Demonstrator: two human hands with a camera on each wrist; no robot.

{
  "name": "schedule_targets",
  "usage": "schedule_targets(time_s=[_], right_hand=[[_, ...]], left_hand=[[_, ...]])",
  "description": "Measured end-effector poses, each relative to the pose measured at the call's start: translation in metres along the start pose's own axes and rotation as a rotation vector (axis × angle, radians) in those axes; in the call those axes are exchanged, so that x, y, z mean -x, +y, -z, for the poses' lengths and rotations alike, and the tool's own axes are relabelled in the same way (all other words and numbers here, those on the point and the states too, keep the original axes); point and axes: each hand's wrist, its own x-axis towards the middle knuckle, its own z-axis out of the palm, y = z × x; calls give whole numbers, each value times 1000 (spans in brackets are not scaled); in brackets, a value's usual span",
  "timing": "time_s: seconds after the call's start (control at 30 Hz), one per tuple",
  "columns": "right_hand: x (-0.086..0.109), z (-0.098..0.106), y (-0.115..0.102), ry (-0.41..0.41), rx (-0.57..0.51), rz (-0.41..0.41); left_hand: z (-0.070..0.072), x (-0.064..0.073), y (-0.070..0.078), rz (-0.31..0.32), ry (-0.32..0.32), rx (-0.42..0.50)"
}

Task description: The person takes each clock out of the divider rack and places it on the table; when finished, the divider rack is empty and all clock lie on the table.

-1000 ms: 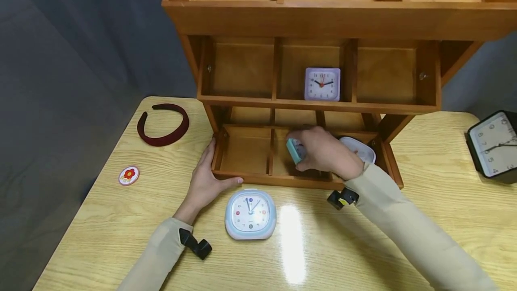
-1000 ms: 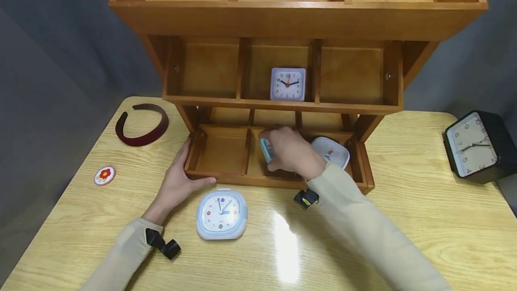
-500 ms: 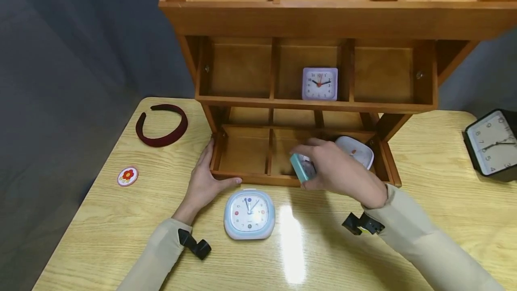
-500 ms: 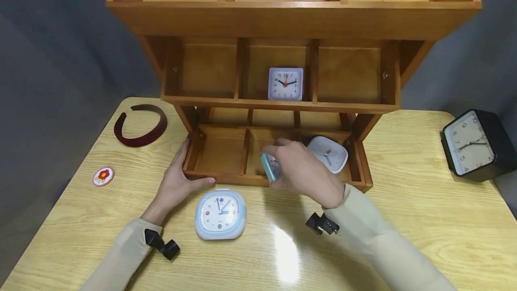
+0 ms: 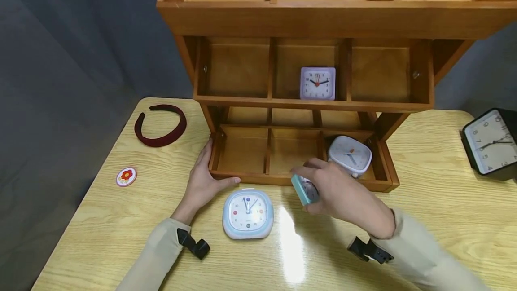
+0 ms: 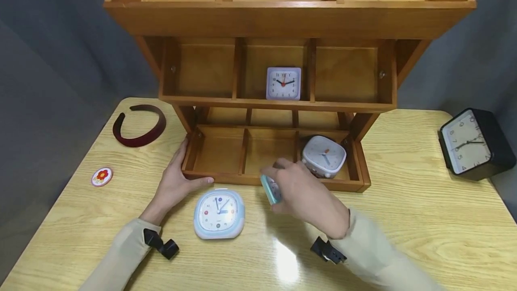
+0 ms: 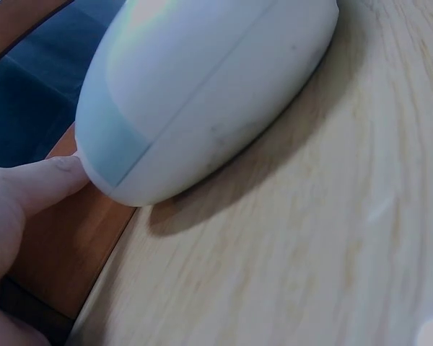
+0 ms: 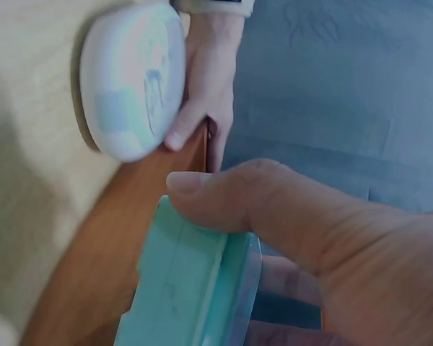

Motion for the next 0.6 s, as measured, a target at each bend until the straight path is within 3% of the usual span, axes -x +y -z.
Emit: schedule_targets(time_s=[0.27,0.6], right_hand=[[14,-19,-7,-49,-36,-34],[13,-44,-8,-100,-77,-96]], left_hand=[[0,-1,0,-14,2,7],[0,1,0,-1,1,0]])
